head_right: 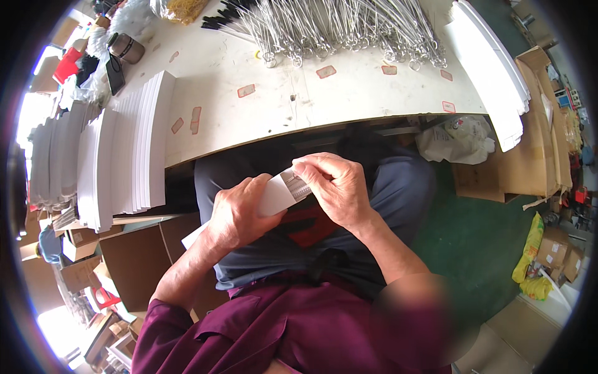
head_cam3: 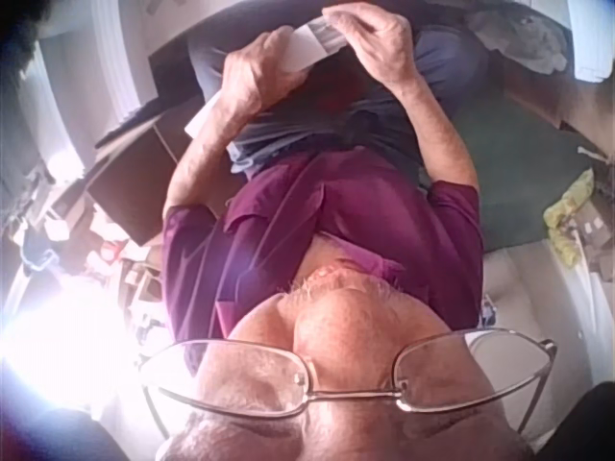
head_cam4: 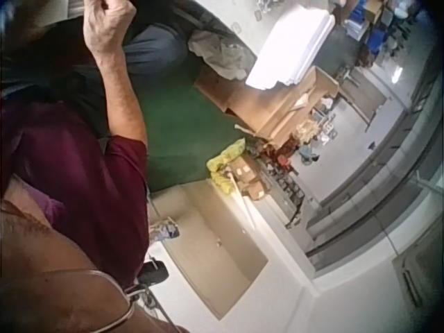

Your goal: Manually folding cardboard sleeves and inserting wire-handled bottle brushes into them for packaging.

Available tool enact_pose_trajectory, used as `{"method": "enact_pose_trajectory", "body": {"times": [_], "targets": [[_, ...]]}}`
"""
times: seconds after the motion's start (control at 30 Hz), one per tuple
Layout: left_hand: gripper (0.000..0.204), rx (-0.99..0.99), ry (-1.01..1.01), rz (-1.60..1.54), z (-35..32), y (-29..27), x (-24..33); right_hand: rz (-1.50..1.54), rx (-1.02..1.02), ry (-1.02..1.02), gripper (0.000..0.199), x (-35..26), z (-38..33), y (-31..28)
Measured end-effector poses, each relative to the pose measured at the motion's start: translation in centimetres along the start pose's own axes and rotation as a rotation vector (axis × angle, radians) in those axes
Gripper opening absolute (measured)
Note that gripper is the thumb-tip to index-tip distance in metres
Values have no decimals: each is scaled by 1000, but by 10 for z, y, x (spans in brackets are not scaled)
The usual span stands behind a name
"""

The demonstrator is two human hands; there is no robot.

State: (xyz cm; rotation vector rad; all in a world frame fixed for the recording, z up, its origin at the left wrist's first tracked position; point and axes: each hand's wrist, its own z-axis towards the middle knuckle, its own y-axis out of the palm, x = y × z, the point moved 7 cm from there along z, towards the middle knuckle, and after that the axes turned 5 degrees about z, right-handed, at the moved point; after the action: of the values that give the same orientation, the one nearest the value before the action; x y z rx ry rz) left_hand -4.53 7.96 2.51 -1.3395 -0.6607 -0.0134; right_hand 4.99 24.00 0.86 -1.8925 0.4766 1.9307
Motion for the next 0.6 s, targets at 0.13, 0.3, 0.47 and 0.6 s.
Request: {"method": "enact_pose_trajectory", "body": {"times": [0.13,0.3,0.47,0.6], "targets": [[54,17,-2,-32,-2,0,1,50,99,-38,17,6,-1,6],[59,8,-34,-37,0,4,0,-140,96,-247,26,3,-8,29],[56,77,-21,-41,-6,3,-9,-436,-54,-325,41,-7,-14,46],[62,-3,-108,-95,-4,2,-15,-448,-32,-367,45,-6,-20,34]]}}
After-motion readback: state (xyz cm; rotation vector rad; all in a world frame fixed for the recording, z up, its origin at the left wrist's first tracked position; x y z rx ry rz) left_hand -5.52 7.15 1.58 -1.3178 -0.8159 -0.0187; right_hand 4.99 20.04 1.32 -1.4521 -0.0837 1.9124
